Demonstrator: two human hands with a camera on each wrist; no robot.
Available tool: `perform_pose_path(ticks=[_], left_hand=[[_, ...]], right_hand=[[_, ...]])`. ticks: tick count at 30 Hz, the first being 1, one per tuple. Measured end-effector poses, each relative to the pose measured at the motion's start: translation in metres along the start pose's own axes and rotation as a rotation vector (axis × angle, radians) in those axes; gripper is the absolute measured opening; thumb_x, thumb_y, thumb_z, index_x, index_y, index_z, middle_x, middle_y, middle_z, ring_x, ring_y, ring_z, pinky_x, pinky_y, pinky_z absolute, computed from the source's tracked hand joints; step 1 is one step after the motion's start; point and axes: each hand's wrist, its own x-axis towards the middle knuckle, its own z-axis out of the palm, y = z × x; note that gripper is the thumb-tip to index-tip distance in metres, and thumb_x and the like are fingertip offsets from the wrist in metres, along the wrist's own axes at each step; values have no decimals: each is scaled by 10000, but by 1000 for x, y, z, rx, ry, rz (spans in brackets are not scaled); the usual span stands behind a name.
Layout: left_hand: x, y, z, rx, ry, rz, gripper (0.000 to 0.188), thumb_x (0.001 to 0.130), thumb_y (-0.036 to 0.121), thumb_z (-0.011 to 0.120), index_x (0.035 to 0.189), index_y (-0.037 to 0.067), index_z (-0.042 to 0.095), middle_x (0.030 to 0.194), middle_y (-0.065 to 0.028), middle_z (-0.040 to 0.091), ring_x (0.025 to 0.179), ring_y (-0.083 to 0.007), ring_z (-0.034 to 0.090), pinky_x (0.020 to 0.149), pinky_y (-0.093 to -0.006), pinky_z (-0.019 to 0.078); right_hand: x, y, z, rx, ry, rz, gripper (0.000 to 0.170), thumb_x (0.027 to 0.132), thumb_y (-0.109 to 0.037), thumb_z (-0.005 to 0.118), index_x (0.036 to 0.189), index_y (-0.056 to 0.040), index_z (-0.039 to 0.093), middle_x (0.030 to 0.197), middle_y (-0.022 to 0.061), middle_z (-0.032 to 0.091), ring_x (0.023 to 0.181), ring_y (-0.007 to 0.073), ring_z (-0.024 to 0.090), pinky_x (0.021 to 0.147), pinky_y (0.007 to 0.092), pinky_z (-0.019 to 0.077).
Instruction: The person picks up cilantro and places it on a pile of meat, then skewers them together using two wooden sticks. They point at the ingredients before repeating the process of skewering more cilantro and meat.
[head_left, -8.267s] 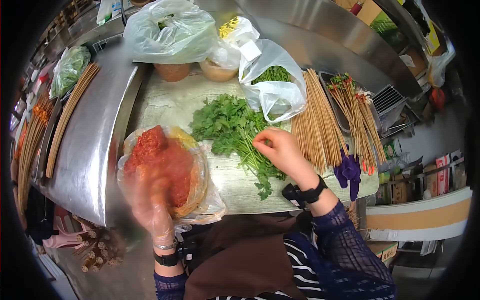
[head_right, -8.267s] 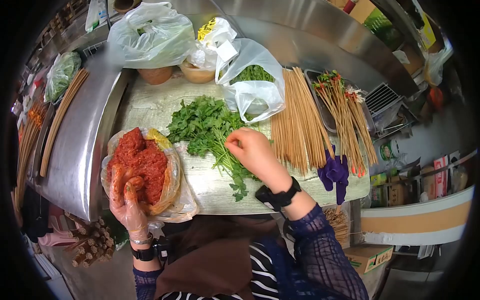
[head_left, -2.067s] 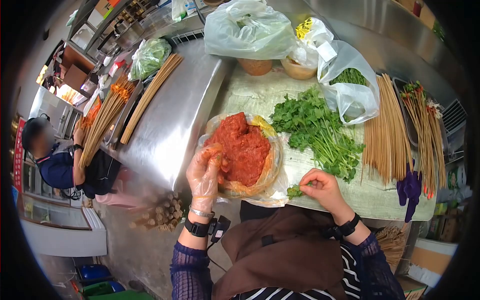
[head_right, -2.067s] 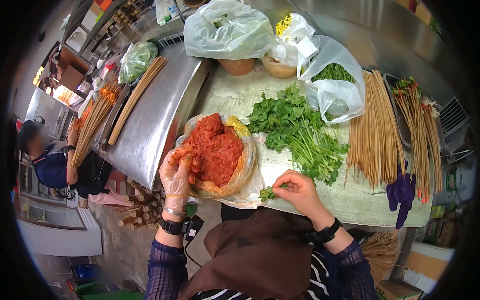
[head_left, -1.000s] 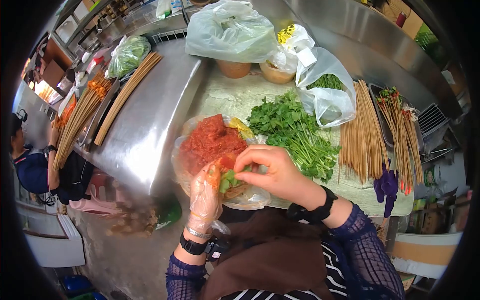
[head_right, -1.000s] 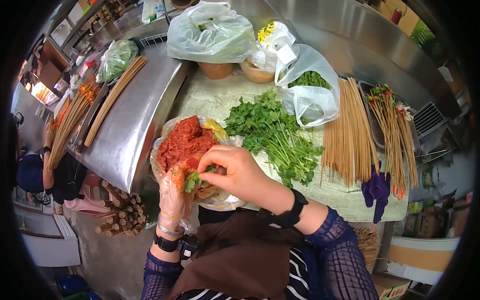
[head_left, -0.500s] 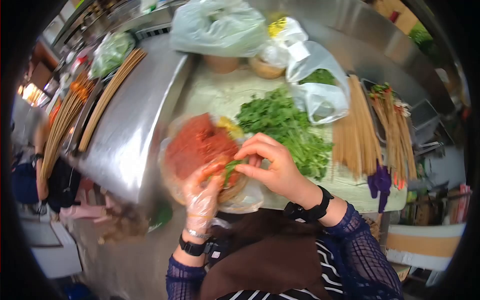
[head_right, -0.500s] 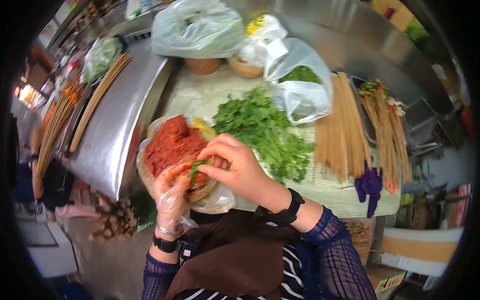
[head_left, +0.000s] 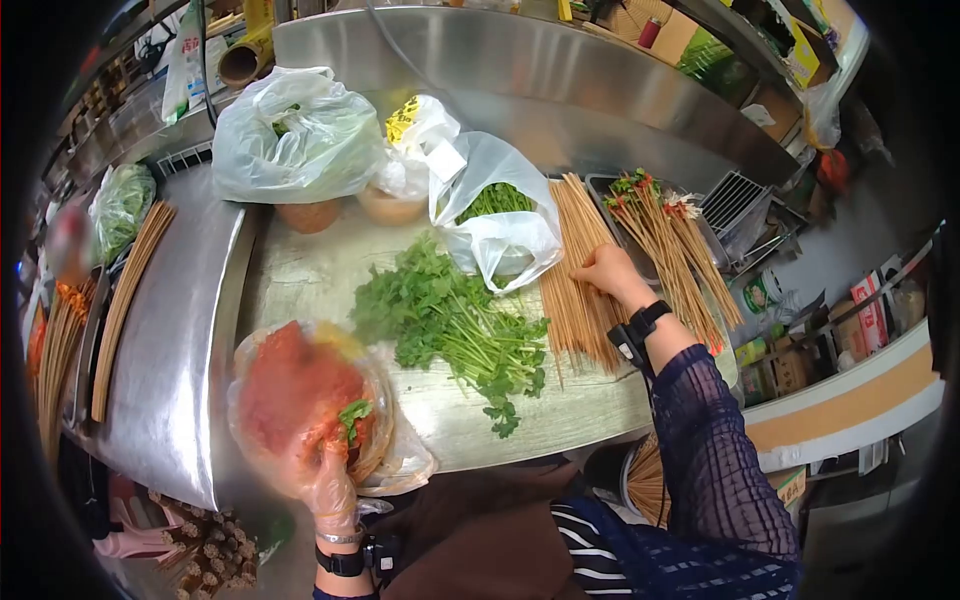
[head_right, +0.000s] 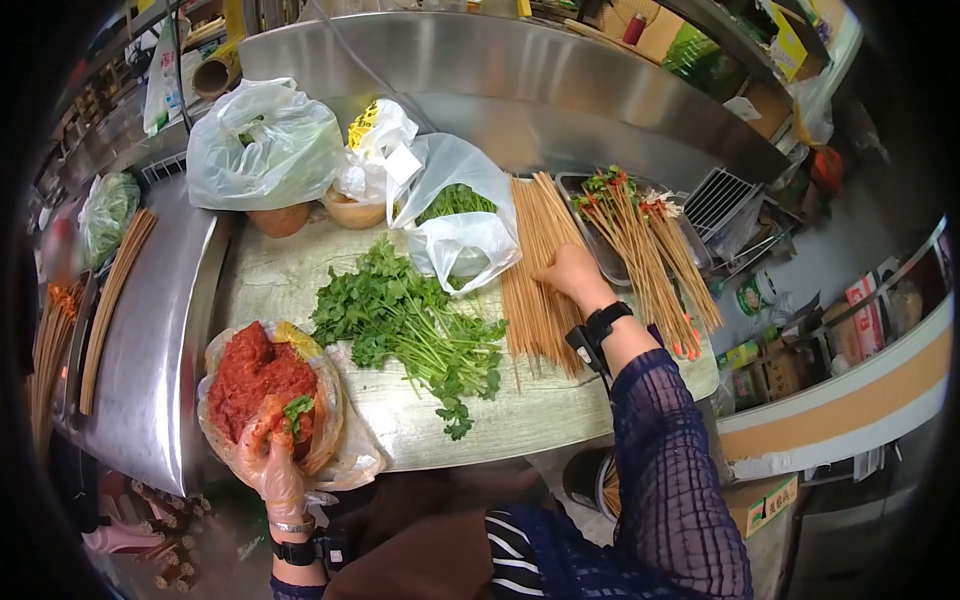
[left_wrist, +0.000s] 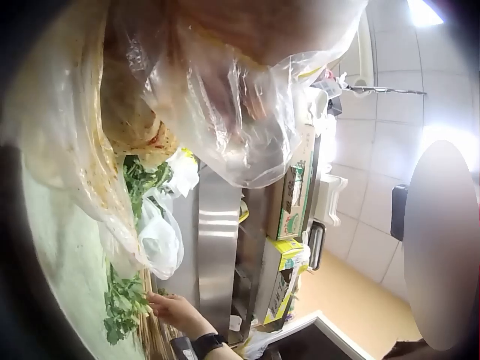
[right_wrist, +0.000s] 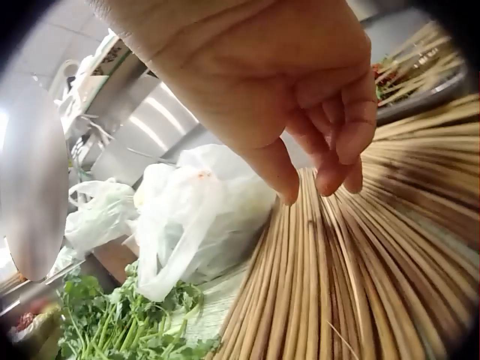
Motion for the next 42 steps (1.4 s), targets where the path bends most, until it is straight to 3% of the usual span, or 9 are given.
perform_pose_path(ticks=[8,14,17,21,25,32,36,39,42], left_hand=[[1,-4,1,60,-3,44,159,835,-18,636,992,-16,615,1003,-61,628,916,-147,581,843,-283,473],[2,-7,0,-16,-11,3,171,833,-54,618,997,-10,597,1025,-74,623,923,-150,582,838,-285,490],[0,-2,3,-47,-20,-10,177,835,-56,614,1006,-11,598,1040,-82,618,932,-156,584,842,-286,490],[6,-8,-1,-56,-4,32,179,829,-37,631,1006,-22,609,1029,-91,625,910,-156,590,833,-286,491],[10,-14,-6,-102,38,2,224,820,-5,661,1038,-17,611,1064,-102,627,920,-167,600,821,-286,501],[19,6,1,-560,71,-130,233,893,-17,524,1126,-21,522,1046,-123,597,909,-242,623,714,-342,582],[21,4,-5,-672,142,-173,284,923,61,526,1195,-18,501,1068,-140,616,829,-228,658,667,-305,605],[18,11,-6,-576,94,-170,239,887,-11,559,1124,-27,536,1071,-115,595,863,-212,634,690,-318,584],[18,8,-8,-490,104,-213,235,880,-19,566,1113,-45,544,1074,-114,595,883,-207,628,695,-321,584]], right_hand=[[12,24,7,508,-140,220,198,818,-185,682,712,-26,631,562,16,577,457,100,534,417,238,424],[14,47,13,684,-106,192,192,845,-194,634,741,-33,632,550,29,565,423,107,517,400,244,420],[5,49,9,727,-87,84,179,874,-198,615,781,-45,626,605,6,574,491,86,547,441,217,445],[-39,5,-8,1314,-193,-20,138,916,-201,589,879,-70,608,754,0,625,591,67,596,505,181,483],[-94,-66,15,1575,-187,-245,156,925,-214,584,930,-59,607,801,20,648,671,89,641,553,186,504],[-162,-180,82,1702,-430,-381,202,943,-214,556,1022,-31,586,893,60,648,752,126,653,657,221,517],[-192,-208,102,1727,-472,-461,185,949,-176,535,1027,-15,581,936,76,636,798,155,650,694,247,516],[-211,-213,112,1720,-549,-452,159,945,-128,515,1019,-1,577,946,74,607,812,161,633,727,273,501],[-214,-211,113,1617,-596,-640,158,947,-123,503,997,8,575,917,63,574,782,146,611,732,266,480]])
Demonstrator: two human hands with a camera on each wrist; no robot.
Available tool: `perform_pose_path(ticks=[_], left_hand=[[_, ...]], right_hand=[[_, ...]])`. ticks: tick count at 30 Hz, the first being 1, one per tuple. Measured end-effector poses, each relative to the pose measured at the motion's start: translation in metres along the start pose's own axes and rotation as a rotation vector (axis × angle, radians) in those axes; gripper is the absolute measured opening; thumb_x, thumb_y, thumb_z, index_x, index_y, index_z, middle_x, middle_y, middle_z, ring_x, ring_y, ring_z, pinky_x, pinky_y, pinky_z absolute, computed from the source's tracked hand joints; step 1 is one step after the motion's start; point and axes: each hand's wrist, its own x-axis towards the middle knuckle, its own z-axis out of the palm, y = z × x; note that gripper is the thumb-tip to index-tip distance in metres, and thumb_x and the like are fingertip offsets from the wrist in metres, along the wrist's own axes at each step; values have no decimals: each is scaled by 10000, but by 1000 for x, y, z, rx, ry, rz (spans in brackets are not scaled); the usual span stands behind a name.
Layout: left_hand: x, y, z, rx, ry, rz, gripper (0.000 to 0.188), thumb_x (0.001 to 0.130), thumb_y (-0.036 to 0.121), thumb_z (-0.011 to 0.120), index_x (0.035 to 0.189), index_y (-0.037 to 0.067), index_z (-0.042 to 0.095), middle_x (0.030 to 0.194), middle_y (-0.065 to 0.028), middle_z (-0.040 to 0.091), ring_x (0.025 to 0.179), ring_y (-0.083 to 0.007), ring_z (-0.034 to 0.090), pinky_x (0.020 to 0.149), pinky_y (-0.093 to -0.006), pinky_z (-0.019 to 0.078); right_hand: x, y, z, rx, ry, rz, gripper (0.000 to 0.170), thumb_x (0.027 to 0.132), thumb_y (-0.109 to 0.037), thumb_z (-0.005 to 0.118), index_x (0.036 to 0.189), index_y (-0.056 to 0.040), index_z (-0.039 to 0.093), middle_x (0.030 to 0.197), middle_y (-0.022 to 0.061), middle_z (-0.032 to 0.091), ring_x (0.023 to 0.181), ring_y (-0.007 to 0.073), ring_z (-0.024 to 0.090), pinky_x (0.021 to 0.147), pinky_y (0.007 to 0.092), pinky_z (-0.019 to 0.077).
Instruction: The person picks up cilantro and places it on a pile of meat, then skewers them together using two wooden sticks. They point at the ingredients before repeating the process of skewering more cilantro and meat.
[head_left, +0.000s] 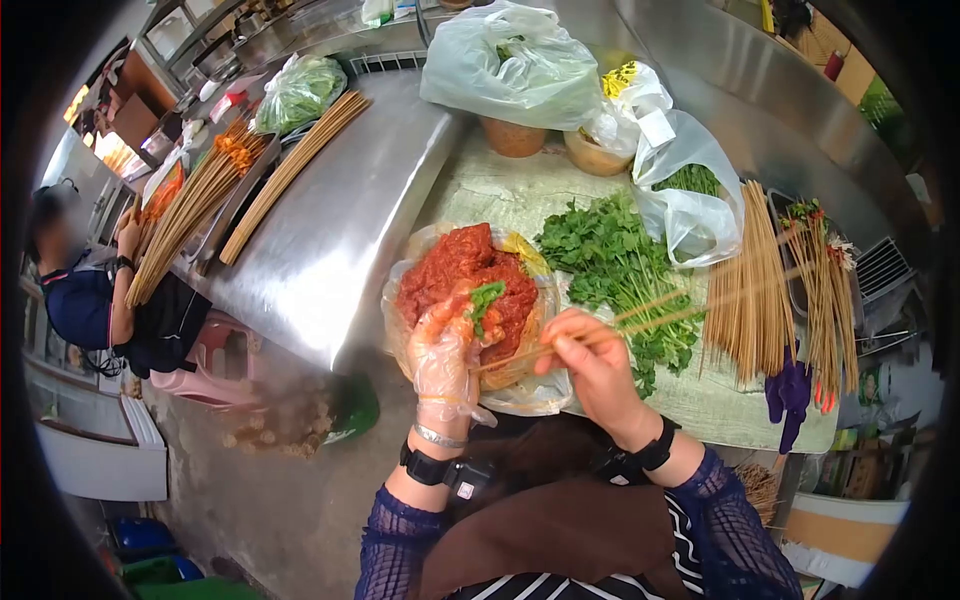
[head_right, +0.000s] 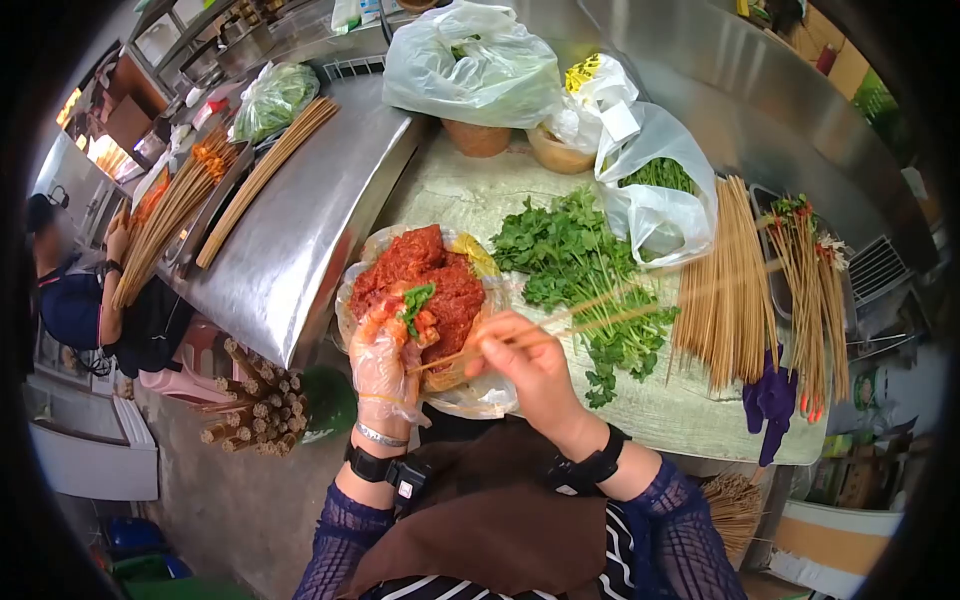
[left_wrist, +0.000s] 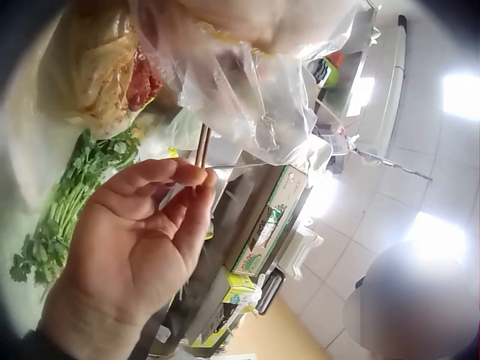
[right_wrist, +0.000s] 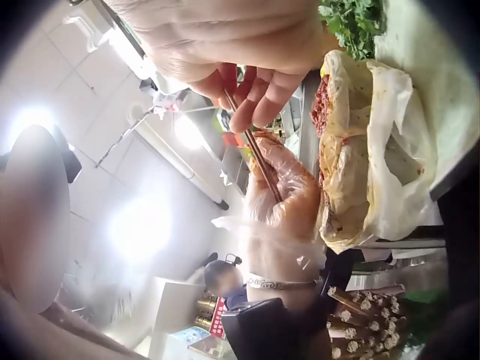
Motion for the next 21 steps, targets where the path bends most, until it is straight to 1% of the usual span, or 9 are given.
perform_pose_path(ticks=[1,4,5,8,9,12,13,16,21], left_hand=[[-1,0,1,64,10,9,249,872,-26,572,1117,-61,542,1078,-121,593,904,-205,623,733,-324,577],[-1,1,0,161,3,11,274,867,-34,570,1136,-68,532,1110,-136,589,927,-202,620,776,-322,564],[-5,5,3,144,-6,0,280,862,-36,571,1138,-75,540,1136,-149,588,956,-202,615,820,-314,544],[-5,9,-1,220,-65,31,270,856,-40,575,1123,-77,562,1154,-158,591,978,-204,611,835,-301,530],[-6,10,-2,242,-101,63,237,850,-39,584,1083,-77,599,1134,-153,606,980,-193,608,857,-294,509],[-9,10,-3,383,-129,68,214,841,-35,598,1051,-71,624,1120,-140,616,971,-176,604,876,-296,496],[-13,14,3,410,-128,42,191,838,-24,612,1023,-64,643,1079,-113,633,959,-156,597,872,-288,489],[-17,14,-2,526,-186,75,187,837,-20,617,1018,-50,652,1045,-91,645,943,-143,595,852,-281,491],[-22,17,3,508,-197,87,187,832,-24,618,1014,-34,662,1018,-80,651,920,-135,598,847,-277,488]], right_hand=[[-2,-2,1,0,-28,22,163,947,-121,495,985,18,573,892,55,545,758,133,590,724,256,465],[-3,-13,-1,-180,-164,125,168,935,-125,504,959,22,581,956,90,548,746,186,615,714,291,492],[-4,-17,-1,-148,-179,159,222,965,-170,477,1028,20,573,976,91,589,817,173,633,755,271,491],[4,-37,-16,-25,-160,197,284,982,-228,446,1065,18,560,1006,133,621,859,203,655,769,293,513],[9,-42,-19,17,-103,173,320,987,-264,425,1080,16,549,990,153,641,865,214,664,758,298,527],[26,-44,-27,70,-15,112,315,985,-266,431,1070,13,550,953,139,645,840,212,666,740,289,531],[30,-44,-25,74,4,119,303,985,-265,433,1050,5,552,923,127,646,816,204,668,721,276,532],[36,-37,-28,128,-7,156,295,986,-267,431,1022,-1,553,899,120,645,780,199,668,700,273,535],[34,-34,-34,112,-2,182,299,987,-285,427,987,-13,551,873,116,647,739,194,669,654,267,539]])
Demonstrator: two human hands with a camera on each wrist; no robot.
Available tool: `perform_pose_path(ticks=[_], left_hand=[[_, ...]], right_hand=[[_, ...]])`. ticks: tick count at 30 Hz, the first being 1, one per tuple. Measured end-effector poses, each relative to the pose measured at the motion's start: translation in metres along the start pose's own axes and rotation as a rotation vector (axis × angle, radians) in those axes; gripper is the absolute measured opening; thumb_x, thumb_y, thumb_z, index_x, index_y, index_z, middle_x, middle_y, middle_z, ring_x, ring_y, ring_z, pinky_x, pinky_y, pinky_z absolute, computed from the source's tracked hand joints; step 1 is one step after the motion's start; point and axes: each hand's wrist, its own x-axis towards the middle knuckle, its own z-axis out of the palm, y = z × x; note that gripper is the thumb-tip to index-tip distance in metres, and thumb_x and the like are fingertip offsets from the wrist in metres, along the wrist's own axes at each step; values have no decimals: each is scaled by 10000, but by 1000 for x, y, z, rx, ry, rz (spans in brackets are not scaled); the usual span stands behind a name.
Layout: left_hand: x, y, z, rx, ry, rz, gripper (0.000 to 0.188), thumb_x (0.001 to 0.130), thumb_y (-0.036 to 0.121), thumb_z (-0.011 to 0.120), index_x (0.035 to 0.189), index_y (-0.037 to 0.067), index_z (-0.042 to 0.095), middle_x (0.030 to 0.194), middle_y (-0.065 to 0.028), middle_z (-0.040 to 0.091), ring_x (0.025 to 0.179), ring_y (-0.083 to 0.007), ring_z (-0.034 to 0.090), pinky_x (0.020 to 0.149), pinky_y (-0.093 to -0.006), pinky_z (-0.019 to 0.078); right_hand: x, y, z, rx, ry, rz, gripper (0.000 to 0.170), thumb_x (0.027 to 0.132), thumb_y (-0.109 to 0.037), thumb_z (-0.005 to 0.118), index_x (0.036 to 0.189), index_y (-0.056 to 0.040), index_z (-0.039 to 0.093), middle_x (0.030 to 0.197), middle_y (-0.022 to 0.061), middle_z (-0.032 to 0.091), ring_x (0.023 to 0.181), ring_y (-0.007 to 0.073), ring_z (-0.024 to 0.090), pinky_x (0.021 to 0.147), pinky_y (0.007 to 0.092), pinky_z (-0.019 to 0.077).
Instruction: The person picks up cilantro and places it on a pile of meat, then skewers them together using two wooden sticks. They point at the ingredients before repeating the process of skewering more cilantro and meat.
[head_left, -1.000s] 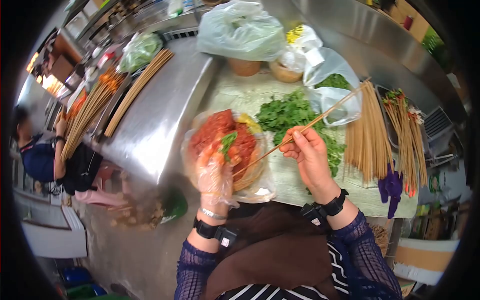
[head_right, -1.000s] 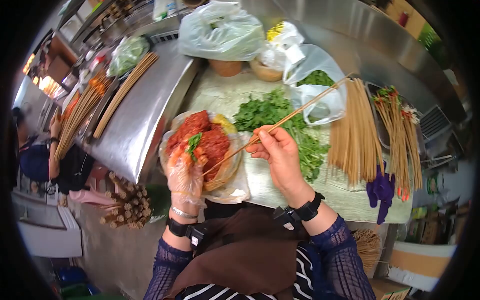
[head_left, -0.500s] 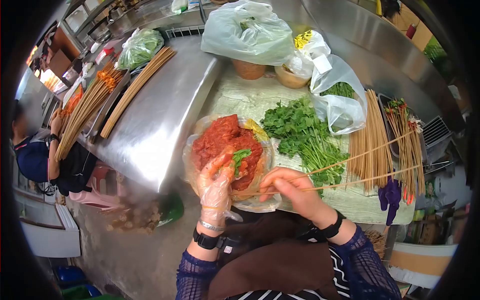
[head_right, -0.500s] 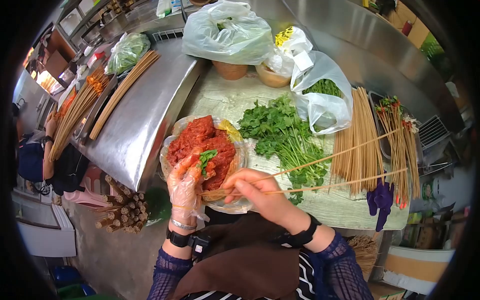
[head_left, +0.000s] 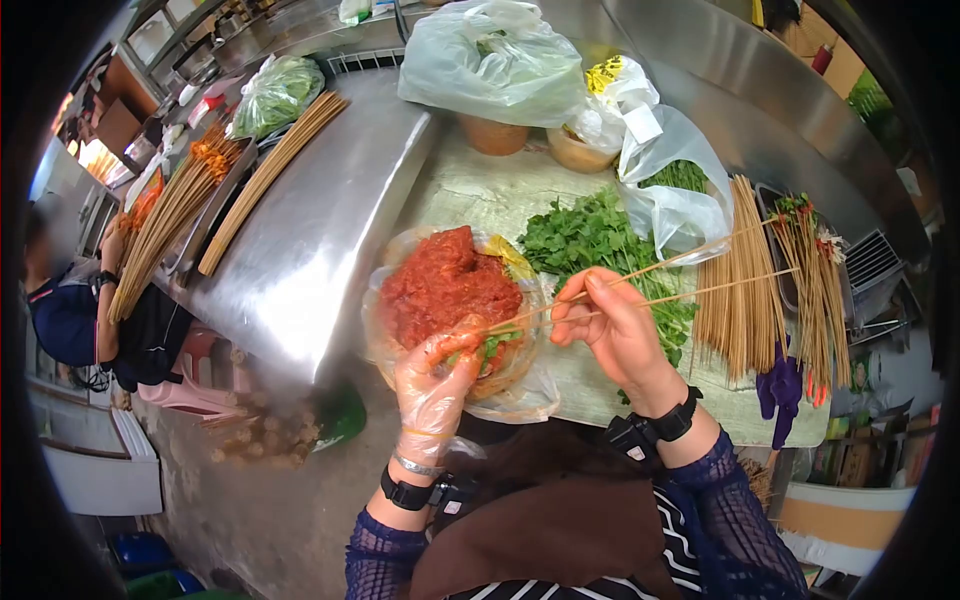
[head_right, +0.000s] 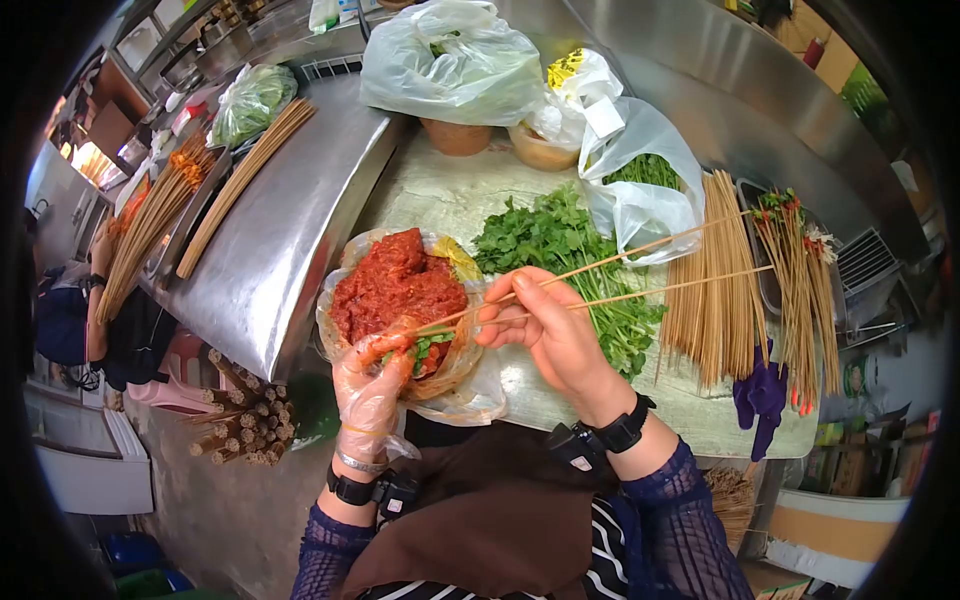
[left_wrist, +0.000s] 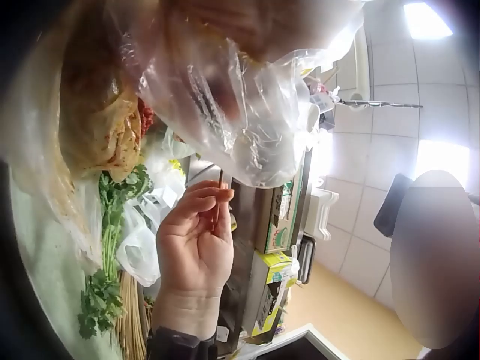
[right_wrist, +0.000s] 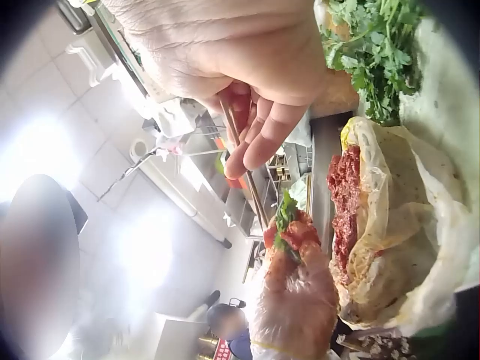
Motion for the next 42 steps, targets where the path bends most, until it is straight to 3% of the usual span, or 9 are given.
perform_pose_path(ticks=[5,9,15,27,30,34,36,38,42], left_hand=[[0,0,-2,62,-5,4,193,833,-38,602,1016,-34,662,1053,-98,649,963,-144,592,870,-282,480],[-3,6,0,-49,-25,-29,279,838,-15,589,1113,-56,610,1158,-122,606,1063,-167,559,935,-301,442],[-6,2,0,-95,-9,-88,295,858,18,563,1137,-75,587,1166,-132,599,1066,-182,561,949,-307,431],[-1,0,3,-421,7,-231,243,898,31,557,1116,-75,571,1111,-167,620,945,-227,642,799,-332,558],[-4,5,2,-551,-37,-270,265,894,10,552,1133,-105,560,1150,-178,596,1006,-238,614,866,-341,530],[-2,4,1,-637,-31,-298,268,899,-1,536,1147,-103,543,1129,-187,599,952,-248,631,802,-339,556],[-1,3,1,-668,18,-307,287,906,6,532,1174,-96,520,1090,-191,611,859,-250,662,706,-320,592],[1,5,0,-655,64,-283,304,906,0,527,1194,-96,505,1090,-192,608,857,-253,662,719,-322,593],[2,0,3,-648,117,-211,319,908,1,521,1212,-92,492,1130,-192,590,945,-250,640,768,-327,594]], right_hand=[[-3,-2,-1,-58,5,34,297,985,-293,432,970,-23,555,852,110,649,719,184,668,632,257,537],[-7,-6,2,-104,24,51,298,984,-299,438,962,-25,556,840,102,650,709,176,667,628,250,534],[-11,-8,9,-179,69,20,297,987,-298,440,951,-27,555,826,92,644,703,167,666,624,242,530],[-9,0,5,-82,91,1,290,982,-296,450,941,-30,556,806,89,645,689,171,664,615,248,524],[-7,6,0,-76,47,-26,293,982,-296,448,942,-26,555,816,95,645,698,176,667,622,249,524],[-11,1,-1,-167,8,-50,292,989,-279,431,947,-17,552,847,98,639,732,192,672,651,259,530],[-15,-5,-2,-86,23,-117,296,994,-271,417,953,-11,550,850,91,626,750,203,673,672,270,536],[-23,-10,-1,-18,12,-177,297,998,-248,407,958,12,545,867,89,588,779,218,669,705,296,547],[-37,0,18,-204,-16,-361,256,978,-166,446,933,54,568,923,116,555,796,220,655,725,299,535]])
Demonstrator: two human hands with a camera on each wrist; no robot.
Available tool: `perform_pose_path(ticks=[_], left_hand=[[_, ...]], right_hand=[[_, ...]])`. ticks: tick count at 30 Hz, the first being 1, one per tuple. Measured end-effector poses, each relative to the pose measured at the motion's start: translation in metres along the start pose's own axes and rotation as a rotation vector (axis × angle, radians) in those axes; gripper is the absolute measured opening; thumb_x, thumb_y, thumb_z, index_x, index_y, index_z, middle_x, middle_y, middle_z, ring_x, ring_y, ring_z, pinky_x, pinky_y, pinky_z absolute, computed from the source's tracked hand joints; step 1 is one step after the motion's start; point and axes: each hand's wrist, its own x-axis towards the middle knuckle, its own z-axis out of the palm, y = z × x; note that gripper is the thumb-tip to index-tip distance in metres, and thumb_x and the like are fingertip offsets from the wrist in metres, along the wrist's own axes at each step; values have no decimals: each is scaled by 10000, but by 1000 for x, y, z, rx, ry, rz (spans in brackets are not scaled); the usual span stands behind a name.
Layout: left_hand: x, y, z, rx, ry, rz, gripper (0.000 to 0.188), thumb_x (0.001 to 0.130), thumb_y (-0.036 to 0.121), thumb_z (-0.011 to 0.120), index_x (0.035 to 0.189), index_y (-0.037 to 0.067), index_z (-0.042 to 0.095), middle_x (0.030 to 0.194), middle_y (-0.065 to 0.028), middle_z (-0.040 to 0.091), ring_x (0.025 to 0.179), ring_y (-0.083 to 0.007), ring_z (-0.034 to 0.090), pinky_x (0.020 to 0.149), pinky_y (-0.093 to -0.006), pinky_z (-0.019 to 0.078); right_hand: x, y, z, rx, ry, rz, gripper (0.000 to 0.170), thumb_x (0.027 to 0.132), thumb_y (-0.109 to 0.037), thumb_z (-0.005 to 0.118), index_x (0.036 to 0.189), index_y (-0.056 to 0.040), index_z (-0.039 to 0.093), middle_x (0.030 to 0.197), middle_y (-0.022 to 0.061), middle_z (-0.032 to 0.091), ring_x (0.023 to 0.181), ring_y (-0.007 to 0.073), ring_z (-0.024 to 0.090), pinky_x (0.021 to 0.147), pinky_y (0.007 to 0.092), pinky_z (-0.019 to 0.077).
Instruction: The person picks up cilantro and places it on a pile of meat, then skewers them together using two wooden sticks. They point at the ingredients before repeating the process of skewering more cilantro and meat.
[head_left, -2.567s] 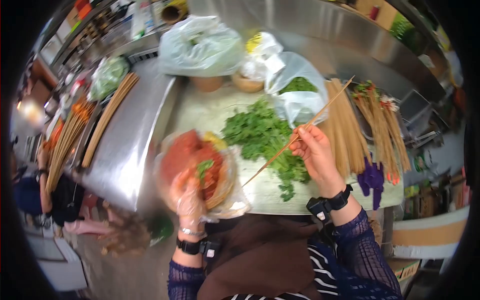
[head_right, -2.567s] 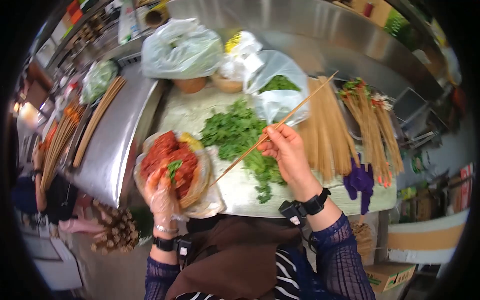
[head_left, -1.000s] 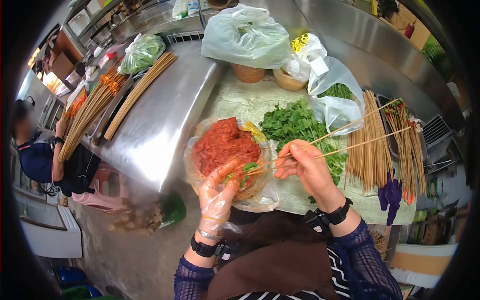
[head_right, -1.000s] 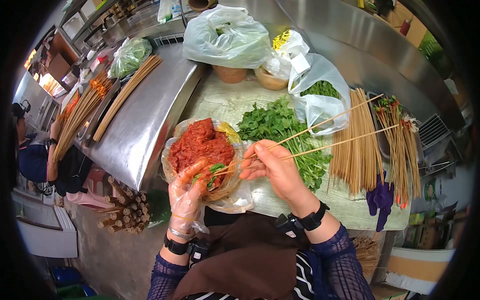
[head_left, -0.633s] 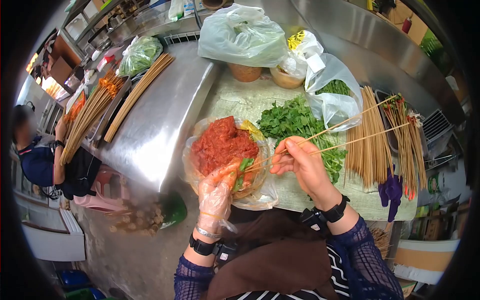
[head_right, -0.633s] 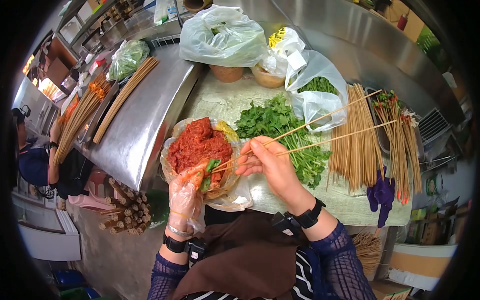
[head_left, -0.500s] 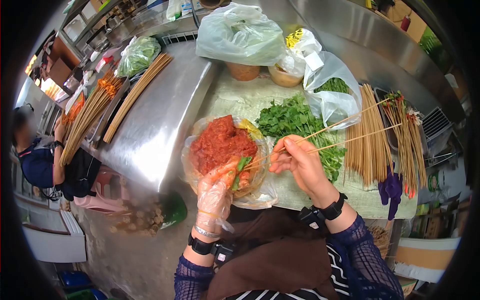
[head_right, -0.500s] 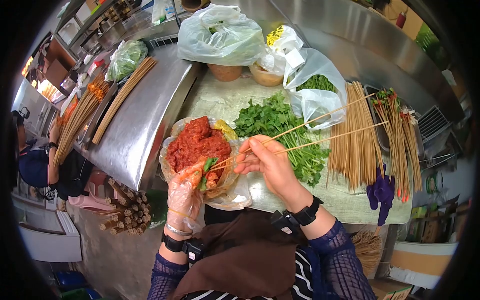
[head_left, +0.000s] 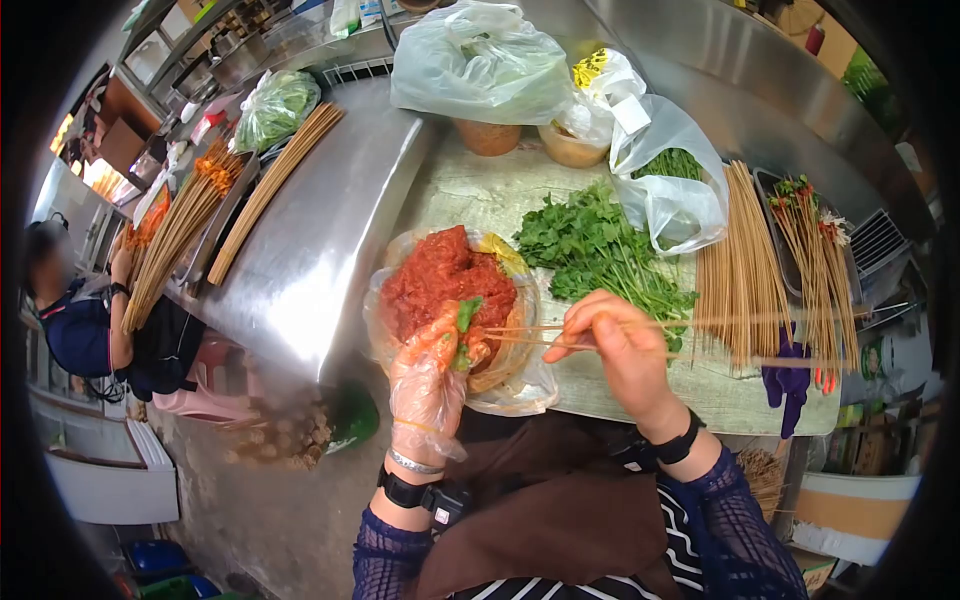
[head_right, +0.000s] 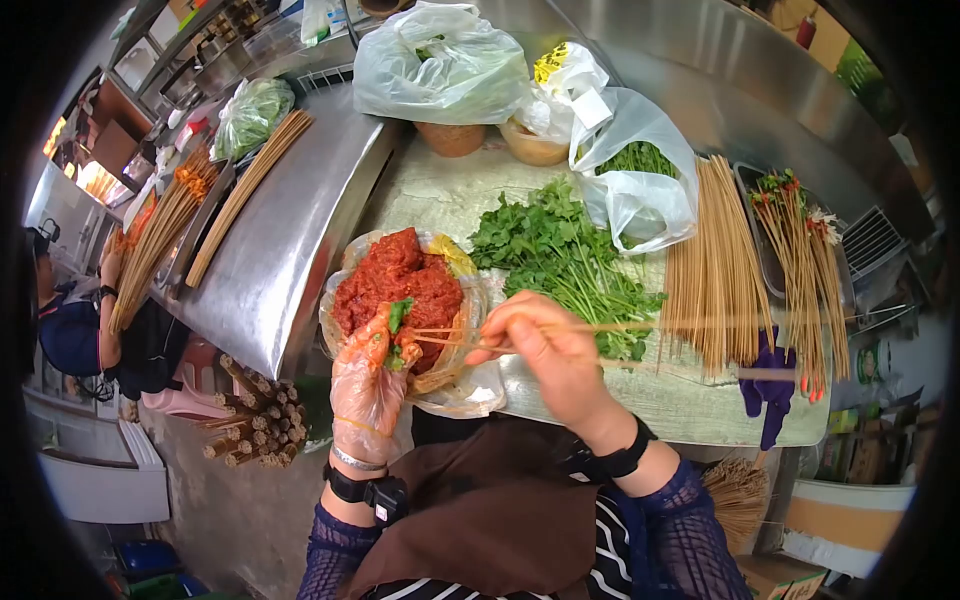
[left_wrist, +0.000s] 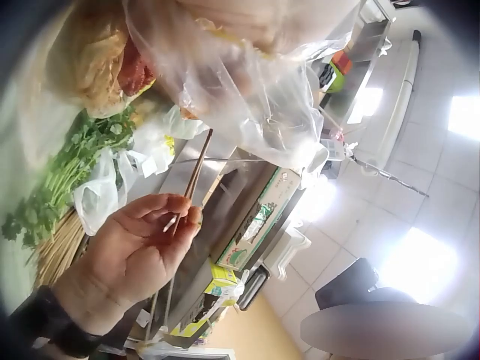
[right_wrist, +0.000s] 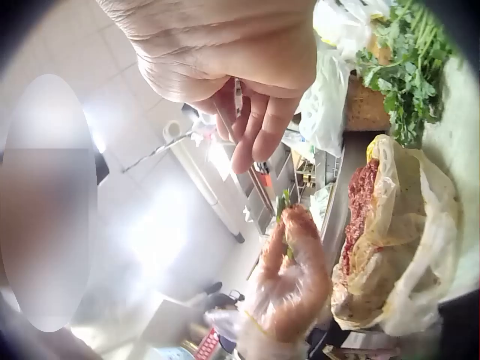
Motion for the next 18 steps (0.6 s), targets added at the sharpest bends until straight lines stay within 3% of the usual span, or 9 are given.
perform_pose_path(ticks=[4,7,10,13,18], left_hand=[[-1,-1,-3,22,-18,21,282,897,-3,548,1173,-62,529,1202,-148,568,1080,-227,579,899,-336,525],[-1,-1,-3,14,-41,17,291,900,-4,544,1185,-62,522,1221,-147,556,1094,-220,570,918,-326,513],[-2,-2,-3,26,-35,17,315,903,-2,537,1210,-65,504,1232,-147,549,1096,-219,568,923,-320,508],[-2,-3,7,-18,28,53,331,919,18,503,1234,-81,476,1159,-165,583,959,-227,636,760,-298,590],[2,-6,4,-46,-4,65,339,924,16,491,1252,-65,466,1116,-156,598,942,-221,638,754,-291,591]], right_hand=[[-5,-3,6,-280,-71,-119,213,956,-94,450,936,60,595,928,131,558,806,202,650,713,283,509],[-7,-6,10,-394,-98,-160,267,976,-169,434,912,39,588,895,143,550,780,212,629,707,321,526],[-5,-3,11,-526,-138,-251,249,969,-160,442,916,24,601,895,143,572,773,195,632,699,306,506],[-6,4,11,-497,-130,-261,236,963,-156,449,928,17,607,894,143,581,772,198,633,706,307,503],[-8,11,20,-477,-78,-295,160,917,-96,499,918,11,618,868,114,635,814,222,612,738,301,485]])
